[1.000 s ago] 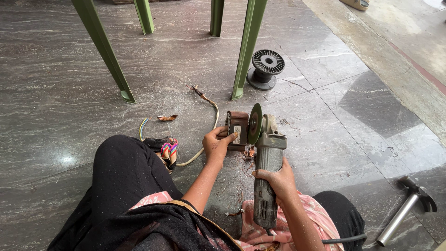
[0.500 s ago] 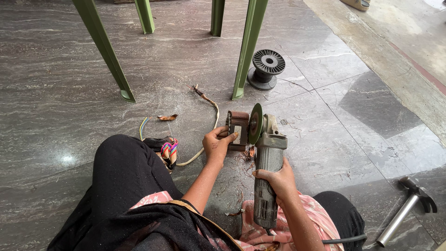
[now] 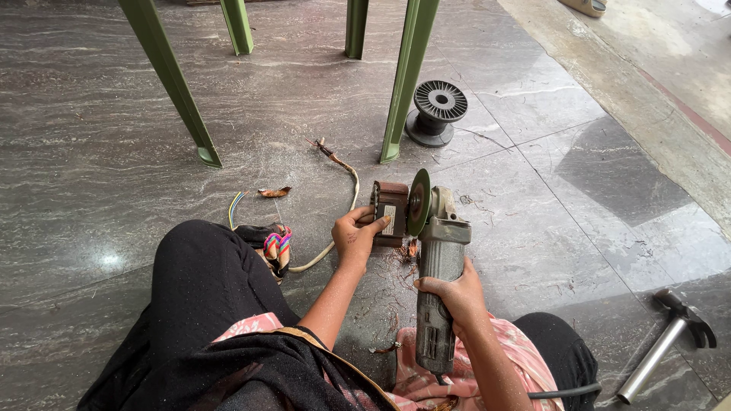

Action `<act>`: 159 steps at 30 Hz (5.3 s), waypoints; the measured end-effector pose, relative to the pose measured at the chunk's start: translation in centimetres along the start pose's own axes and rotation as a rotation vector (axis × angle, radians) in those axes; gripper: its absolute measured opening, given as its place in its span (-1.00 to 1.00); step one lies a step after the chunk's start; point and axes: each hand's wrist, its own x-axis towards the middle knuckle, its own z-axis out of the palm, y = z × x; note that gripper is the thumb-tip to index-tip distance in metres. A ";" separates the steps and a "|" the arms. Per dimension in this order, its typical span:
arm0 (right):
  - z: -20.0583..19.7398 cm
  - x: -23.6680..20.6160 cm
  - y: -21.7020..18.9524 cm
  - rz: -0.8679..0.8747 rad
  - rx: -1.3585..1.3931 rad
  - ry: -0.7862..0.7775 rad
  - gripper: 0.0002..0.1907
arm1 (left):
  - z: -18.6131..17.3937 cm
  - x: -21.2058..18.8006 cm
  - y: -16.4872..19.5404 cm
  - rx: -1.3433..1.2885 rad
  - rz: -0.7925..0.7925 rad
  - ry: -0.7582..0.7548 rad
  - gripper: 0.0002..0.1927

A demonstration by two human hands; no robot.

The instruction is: The person uses an angle grinder to cut a small metal component, then removes copper windings by hand and with pliers. They place the windings on a fan housing and use a screwdriver and hammer to adjust the assembly.

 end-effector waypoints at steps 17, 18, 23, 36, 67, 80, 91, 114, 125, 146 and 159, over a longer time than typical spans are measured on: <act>0.1 0.0 0.1 0.013 -0.004 -0.009 -0.31 | -0.2 -0.2 0.2 -0.002 0.002 0.000 -0.62; 0.1 -0.1 0.0 0.013 -0.005 -0.008 -0.31 | -0.2 -0.2 0.2 -0.002 0.002 0.003 -0.62; 0.1 -0.2 -0.1 0.015 0.006 -0.009 -0.30 | -0.1 -0.1 0.1 0.004 0.002 0.004 -0.61; 0.0 -0.1 0.1 0.031 0.014 -0.020 -0.31 | -0.1 0.0 0.0 0.039 -0.022 0.005 -0.58; 0.0 0.3 0.6 0.017 0.050 -0.025 -0.30 | 0.0 -0.1 -0.4 0.001 0.036 0.019 -0.59; -0.1 0.5 1.3 0.033 0.026 -0.008 -0.30 | 0.1 0.0 -0.3 0.008 0.031 0.023 -0.57; -2.4 1.6 1.5 -0.027 0.158 0.057 -0.44 | 0.5 0.5 -0.4 0.062 -0.022 0.042 -0.57; -0.9 0.7 0.9 0.104 0.213 -0.071 -0.39 | -0.8 0.1 -0.2 -0.020 -0.002 -0.009 -0.54; -0.6 0.9 1.7 0.147 0.134 -0.076 -0.41 | -0.4 0.3 -0.1 0.016 -0.021 0.009 -0.56; -0.5 0.9 1.3 0.184 0.126 -0.103 -0.39 | -0.2 0.4 -0.1 0.022 -0.029 0.033 -0.56; -1.0 1.4 1.7 0.196 0.171 -0.145 -0.44 | -0.3 0.2 0.2 0.039 -0.049 0.013 -0.55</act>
